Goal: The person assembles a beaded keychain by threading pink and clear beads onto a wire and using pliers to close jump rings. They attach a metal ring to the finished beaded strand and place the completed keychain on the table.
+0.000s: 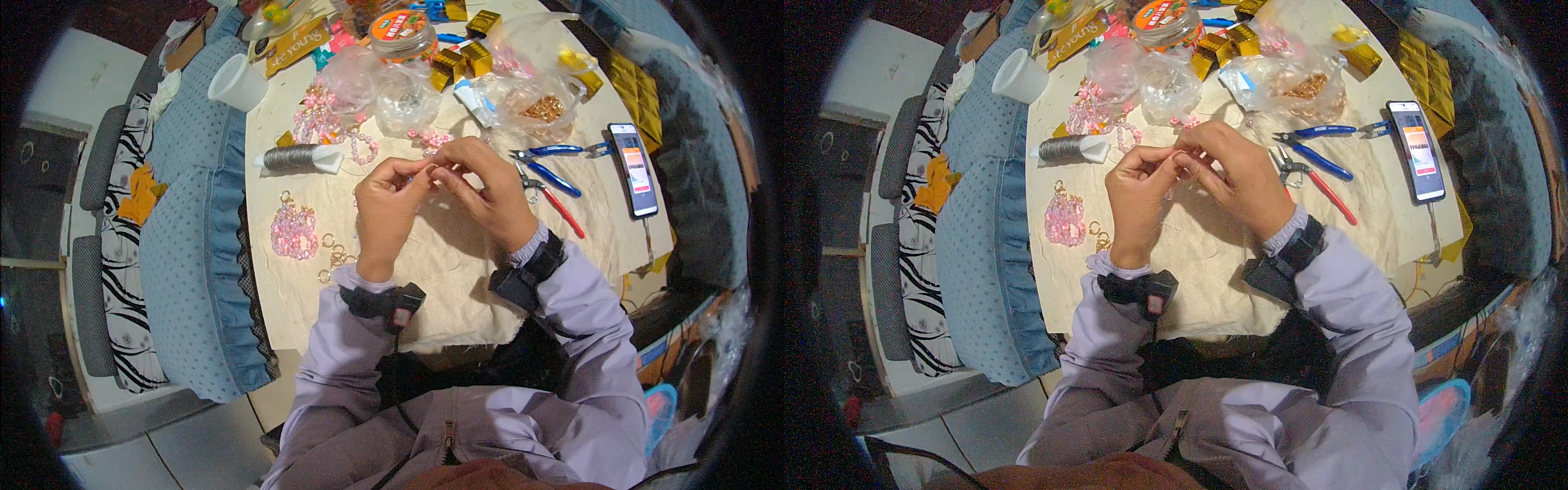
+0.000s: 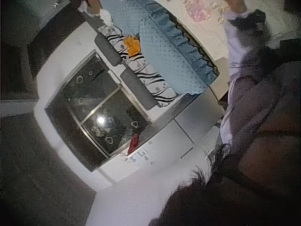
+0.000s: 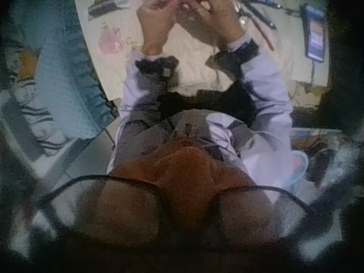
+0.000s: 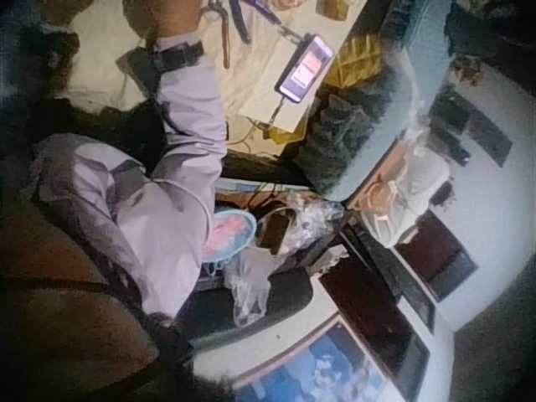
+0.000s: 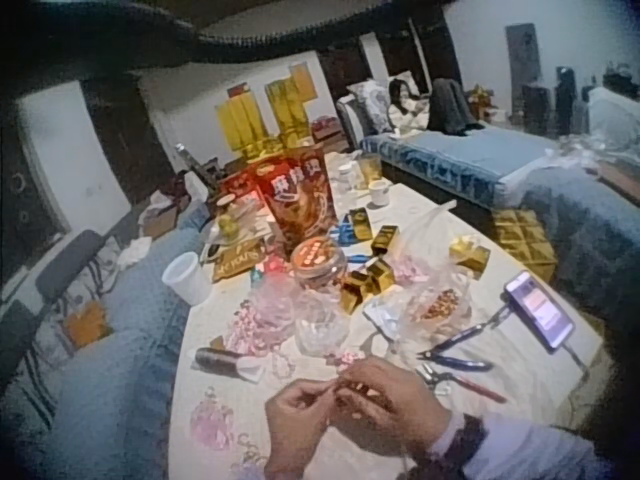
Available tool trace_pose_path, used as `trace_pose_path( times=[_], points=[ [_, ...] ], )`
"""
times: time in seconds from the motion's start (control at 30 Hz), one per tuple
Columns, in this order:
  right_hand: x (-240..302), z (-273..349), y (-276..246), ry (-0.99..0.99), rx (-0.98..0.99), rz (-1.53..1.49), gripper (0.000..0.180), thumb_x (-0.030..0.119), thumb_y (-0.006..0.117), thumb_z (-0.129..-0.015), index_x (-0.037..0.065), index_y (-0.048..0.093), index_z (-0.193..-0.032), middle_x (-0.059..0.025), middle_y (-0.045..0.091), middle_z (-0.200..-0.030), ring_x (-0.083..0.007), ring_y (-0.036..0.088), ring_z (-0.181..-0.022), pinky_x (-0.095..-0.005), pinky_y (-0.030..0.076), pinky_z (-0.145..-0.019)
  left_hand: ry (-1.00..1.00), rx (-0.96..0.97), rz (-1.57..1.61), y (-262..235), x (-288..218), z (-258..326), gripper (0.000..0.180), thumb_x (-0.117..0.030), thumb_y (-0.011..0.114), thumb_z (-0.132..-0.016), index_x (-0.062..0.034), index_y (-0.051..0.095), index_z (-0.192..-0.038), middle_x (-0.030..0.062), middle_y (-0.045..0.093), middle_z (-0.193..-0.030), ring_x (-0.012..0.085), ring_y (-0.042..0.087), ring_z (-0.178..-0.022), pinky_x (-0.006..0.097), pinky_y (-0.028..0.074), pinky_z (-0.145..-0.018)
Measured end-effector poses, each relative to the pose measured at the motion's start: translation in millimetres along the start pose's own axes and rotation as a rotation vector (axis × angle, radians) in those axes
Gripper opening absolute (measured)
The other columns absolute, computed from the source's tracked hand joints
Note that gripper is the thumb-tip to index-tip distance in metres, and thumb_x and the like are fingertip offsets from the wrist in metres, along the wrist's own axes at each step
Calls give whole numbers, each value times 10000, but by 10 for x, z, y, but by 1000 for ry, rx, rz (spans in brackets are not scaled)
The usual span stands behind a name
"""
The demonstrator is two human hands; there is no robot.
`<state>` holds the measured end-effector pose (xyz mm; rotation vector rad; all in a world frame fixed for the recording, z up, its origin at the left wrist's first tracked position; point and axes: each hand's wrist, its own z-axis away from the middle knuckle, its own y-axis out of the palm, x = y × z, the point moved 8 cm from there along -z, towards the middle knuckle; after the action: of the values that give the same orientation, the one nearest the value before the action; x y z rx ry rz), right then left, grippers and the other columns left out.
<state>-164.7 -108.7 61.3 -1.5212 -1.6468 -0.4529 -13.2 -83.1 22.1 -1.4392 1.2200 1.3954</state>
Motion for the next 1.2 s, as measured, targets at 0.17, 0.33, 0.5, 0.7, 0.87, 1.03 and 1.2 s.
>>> trace_pose_path(
  times=[0.17,0.33,0.5,0.7,0.87,1.03,1.2],
  points=[
    [24,-7,40,-13,16,-15,248,142,763,-842,41,637,-1030,-113,660,-947,-236,684,-811,-305,554,-692,261,-78,-478,26,-194,64,130,0,714,-805,11,697,-933,84,704,-858,142,651,-716,288,519,-657],
    [118,13,28,-144,-27,252,179,154,739,-846,67,639,-967,-101,650,-859,-264,677,-759,-335,542,-621,368,-102,-597,90,-332,120,116,28,683,-792,8,698,-906,97,673,-808,162,632,-705,280,500,-648],
    [215,30,41,-231,-17,444,150,141,695,-802,86,594,-899,-70,607,-774,-254,648,-670,-360,508,-541,368,-136,-649,104,-336,122,122,33,661,-787,-1,694,-900,121,666,-795,216,648,-683,321,510,-635],
    [264,16,37,-262,-23,531,191,151,687,-780,88,556,-904,-69,571,-821,-249,626,-741,-365,520,-609,243,-92,-488,112,-168,94,73,48,637,-861,1,673,-903,12,651,-796,61,569,-724,217,467,-668],
    [224,-14,57,-239,4,501,218,155,683,-791,77,551,-946,-102,575,-865,-287,620,-785,-389,521,-661,-104,166,97,169,140,-16,219,61,577,-883,24,640,-1089,33,690,-928,109,650,-811,219,506,-727],
    [185,-34,39,-213,26,482,221,155,682,-806,67,561,-969,-112,568,-857,-297,613,-790,-400,513,-654,-302,339,487,159,226,-31,186,-35,613,-942,1,608,-1125,76,681,-999,127,649,-859,222,513,-758],
    [177,-13,92,-214,107,403,236,142,684,-816,62,560,-1001,-119,566,-870,-316,602,-817,-406,510,-676,-292,310,565,127,231,-28,163,-72,629,-960,-20,603,-1112,66,679,-994,128,644,-852,230,508,-772]
  ],
)
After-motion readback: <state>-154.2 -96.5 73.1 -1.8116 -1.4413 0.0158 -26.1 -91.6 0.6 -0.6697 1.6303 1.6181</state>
